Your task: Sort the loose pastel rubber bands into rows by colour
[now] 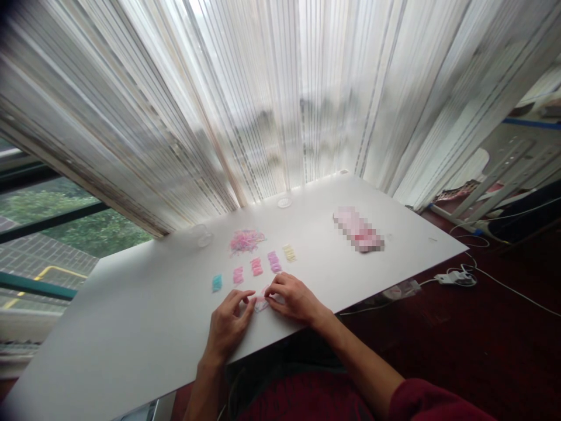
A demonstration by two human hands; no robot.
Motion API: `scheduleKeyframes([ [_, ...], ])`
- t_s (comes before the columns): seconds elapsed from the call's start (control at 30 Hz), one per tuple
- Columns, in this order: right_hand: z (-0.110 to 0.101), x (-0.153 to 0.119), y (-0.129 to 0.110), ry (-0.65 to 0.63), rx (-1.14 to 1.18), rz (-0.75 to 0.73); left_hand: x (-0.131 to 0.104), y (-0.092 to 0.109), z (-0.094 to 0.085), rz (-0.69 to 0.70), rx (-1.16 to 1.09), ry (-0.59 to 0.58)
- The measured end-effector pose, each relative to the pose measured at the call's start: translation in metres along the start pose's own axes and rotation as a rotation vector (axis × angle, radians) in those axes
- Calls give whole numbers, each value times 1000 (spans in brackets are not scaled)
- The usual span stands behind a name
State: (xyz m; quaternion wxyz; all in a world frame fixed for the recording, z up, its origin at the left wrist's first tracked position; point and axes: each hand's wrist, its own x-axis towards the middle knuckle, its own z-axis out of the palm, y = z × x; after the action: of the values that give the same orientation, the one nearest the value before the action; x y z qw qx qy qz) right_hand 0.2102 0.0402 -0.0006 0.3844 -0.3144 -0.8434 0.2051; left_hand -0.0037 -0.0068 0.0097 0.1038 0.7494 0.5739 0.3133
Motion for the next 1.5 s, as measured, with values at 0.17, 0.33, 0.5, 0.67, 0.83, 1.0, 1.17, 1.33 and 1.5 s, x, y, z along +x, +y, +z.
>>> scheduleKeyframes([
  [0.17, 2, -1, 2, 21, 38, 13, -2, 1, -1, 75, -46, 41],
  [0.33, 4, -2, 5, 15, 40, 19, -4, -1, 2, 161, -21, 89],
  [0.5, 5, -3, 5, 4, 34, 23, -5, -6, 5, 219, 25, 75],
  [0.67, 3, -1, 3, -10, 25, 27, -5, -5, 5, 220, 41, 71],
  [0.83, 1, 0, 2, -26, 17, 30, -5, -5, 3, 203, 56, 33],
  [1.0, 1, 0, 2, -23, 21, 29, -4, -3, 3, 192, 51, 20],
  [1.17, 1, 0, 0, -6, 33, 31, -3, -2, 1, 185, 20, -3],
  [1.33, 1, 0, 0, 77, 39, 74, 14, -3, -9, 170, 46, 66],
  [1.5, 1, 0, 0, 92, 32, 99, 45, -8, -13, 72, 205, 74],
])
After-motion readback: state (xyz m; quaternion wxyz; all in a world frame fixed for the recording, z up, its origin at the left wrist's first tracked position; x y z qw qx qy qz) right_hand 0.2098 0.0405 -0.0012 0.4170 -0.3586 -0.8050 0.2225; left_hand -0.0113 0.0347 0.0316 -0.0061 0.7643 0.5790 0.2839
